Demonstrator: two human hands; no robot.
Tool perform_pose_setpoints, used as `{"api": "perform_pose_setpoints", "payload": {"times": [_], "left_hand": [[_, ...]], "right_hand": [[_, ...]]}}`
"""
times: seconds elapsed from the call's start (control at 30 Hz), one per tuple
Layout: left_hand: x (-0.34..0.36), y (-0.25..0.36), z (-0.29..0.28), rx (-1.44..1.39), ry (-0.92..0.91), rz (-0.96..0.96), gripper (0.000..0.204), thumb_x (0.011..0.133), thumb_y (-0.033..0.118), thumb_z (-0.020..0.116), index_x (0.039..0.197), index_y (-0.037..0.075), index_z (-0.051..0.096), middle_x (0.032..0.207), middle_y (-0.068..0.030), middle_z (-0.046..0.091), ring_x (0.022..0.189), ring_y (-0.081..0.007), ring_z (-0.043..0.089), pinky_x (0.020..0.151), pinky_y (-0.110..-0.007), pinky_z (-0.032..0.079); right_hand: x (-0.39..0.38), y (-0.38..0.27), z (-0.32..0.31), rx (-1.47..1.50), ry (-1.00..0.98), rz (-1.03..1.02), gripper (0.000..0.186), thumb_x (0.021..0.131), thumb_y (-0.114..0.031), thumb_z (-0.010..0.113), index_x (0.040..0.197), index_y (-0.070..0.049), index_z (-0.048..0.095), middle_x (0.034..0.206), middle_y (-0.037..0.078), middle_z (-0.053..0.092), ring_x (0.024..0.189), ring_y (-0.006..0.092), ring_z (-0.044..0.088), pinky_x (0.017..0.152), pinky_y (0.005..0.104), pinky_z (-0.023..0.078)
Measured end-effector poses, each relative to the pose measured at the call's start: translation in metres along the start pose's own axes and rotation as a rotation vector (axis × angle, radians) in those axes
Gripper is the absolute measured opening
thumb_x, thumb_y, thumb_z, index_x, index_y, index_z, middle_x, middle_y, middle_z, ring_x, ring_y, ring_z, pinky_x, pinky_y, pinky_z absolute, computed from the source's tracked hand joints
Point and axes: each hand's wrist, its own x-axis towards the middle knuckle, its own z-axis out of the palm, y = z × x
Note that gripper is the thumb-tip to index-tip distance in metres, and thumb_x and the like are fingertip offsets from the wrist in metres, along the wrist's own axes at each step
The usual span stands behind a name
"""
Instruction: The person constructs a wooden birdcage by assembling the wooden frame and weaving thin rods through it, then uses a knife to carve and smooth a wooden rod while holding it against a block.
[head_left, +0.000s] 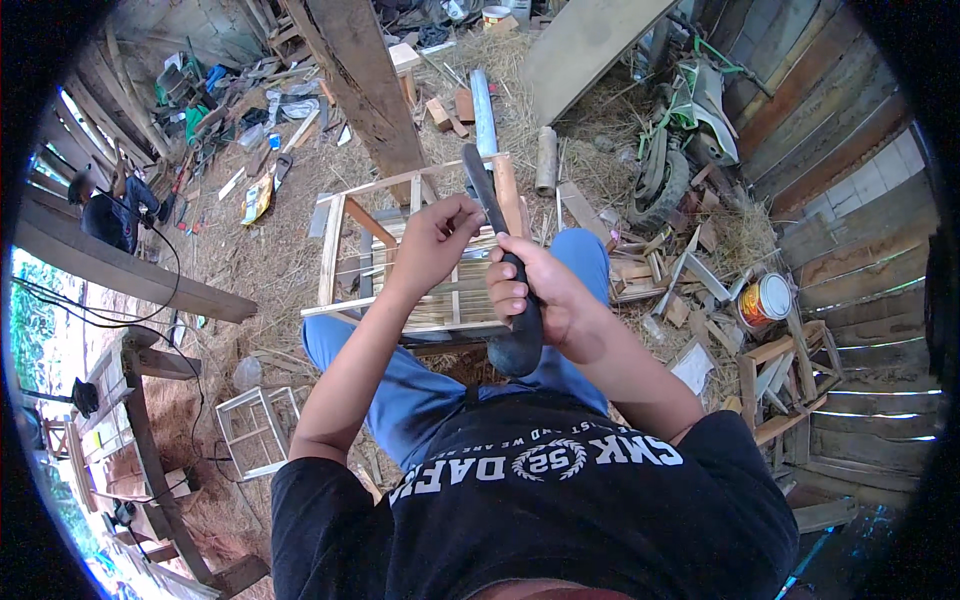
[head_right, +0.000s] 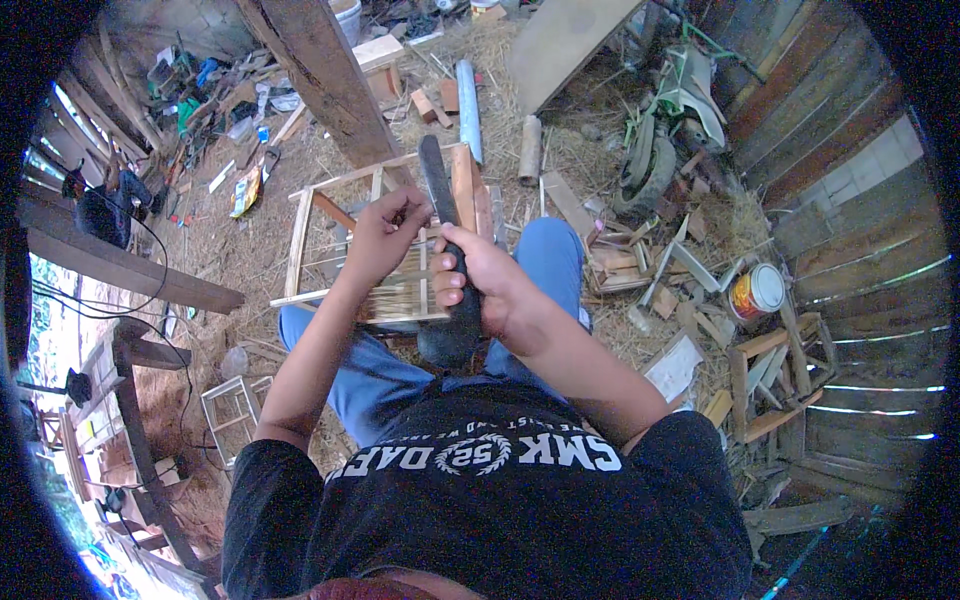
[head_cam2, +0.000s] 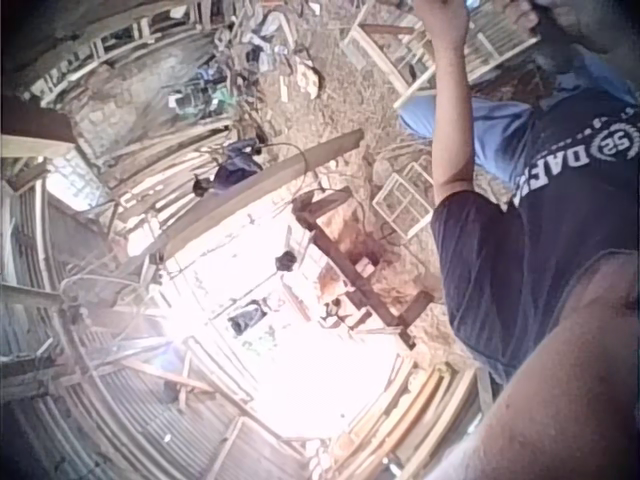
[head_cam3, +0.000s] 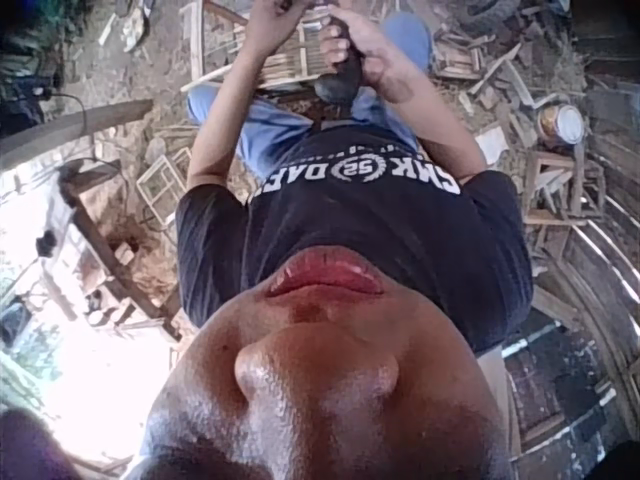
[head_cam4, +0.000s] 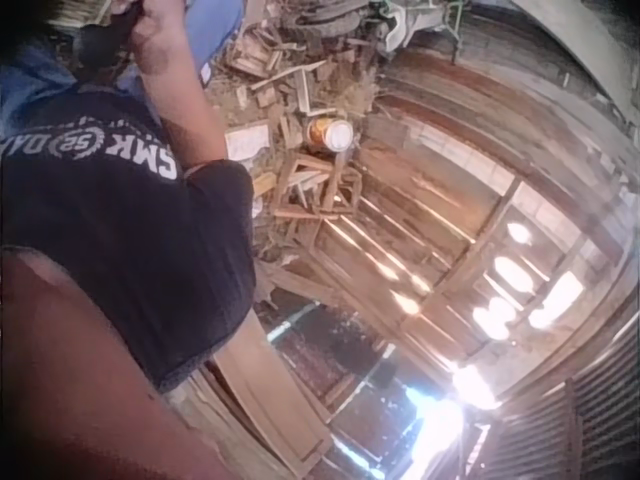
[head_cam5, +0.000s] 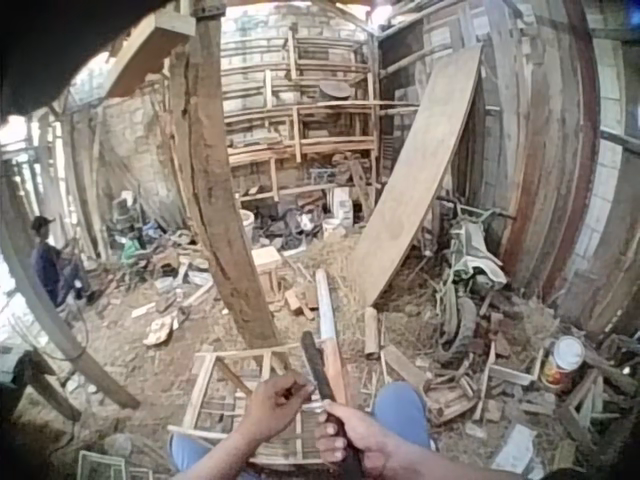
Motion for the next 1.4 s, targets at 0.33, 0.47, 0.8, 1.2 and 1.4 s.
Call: {"api": "perform_pose_setpoints", "payload": {"times": [0.33,0.47,0.8,1.2,1.4], "left_hand": [[0.0,0.001,0.002,-0.008,-0.011,0.0,0.008,0.1,0.008,0.068,0.099,0.001,0.068,0.071,0.0029,0.059,0.067,-0.0034,0.049,0.059,-0.024,0.04],[0.0,0.009,0.007,0.004,0.044,-0.037,0.008,0.099,0.008,0.068,0.098,0.0,0.068,0.072,0.0019,0.06,0.068,-0.0035,0.051,0.06,-0.024,0.041],[0.003,0.007,0.003,0.022,0.023,-0.011,0.009,0.099,0.009,0.069,0.096,0.001,0.067,0.074,0.0008,0.061,0.068,-0.0048,0.051,0.061,-0.024,0.042],[-0.001,0.006,0.0,0.049,0.006,-0.004,0.01,0.097,0.009,0.07,0.097,0.0,0.067,0.076,0.0,0.063,0.072,-0.0066,0.053,0.065,-0.026,0.044],[0.0,0.009,-0.001,0.079,-0.082,-0.044,0.016,0.099,0.012,0.069,0.108,-0.001,0.071,0.091,-0.0062,0.072,0.083,-0.0114,0.065,0.076,-0.029,0.052]], "right_hand": [[0.001,0.003,0.001,-0.037,0.033,-0.026,0.025,0.108,-0.034,0.055,0.093,-0.014,0.051,0.067,-0.007,0.044,0.048,0.0062,0.039,0.043,0.0241,0.035],[-0.003,0.005,0.002,-0.071,0.06,-0.077,0.024,0.108,-0.033,0.054,0.093,-0.015,0.051,0.067,-0.007,0.044,0.048,0.0065,0.039,0.044,0.0243,0.035],[0.002,0.003,0.003,-0.055,0.08,-0.067,0.024,0.108,-0.033,0.054,0.092,-0.015,0.051,0.067,-0.007,0.044,0.048,0.0062,0.04,0.042,0.0246,0.035],[-0.027,-0.01,0.017,-0.023,-0.108,-0.095,0.026,0.109,-0.037,0.052,0.093,-0.016,0.05,0.07,-0.007,0.046,0.051,0.0065,0.041,0.046,0.0242,0.036],[-0.039,-0.03,-0.015,-0.002,-0.085,-0.175,0.026,0.109,-0.036,0.053,0.094,-0.015,0.051,0.07,-0.006,0.048,0.051,0.0069,0.043,0.045,0.0252,0.039]]}}
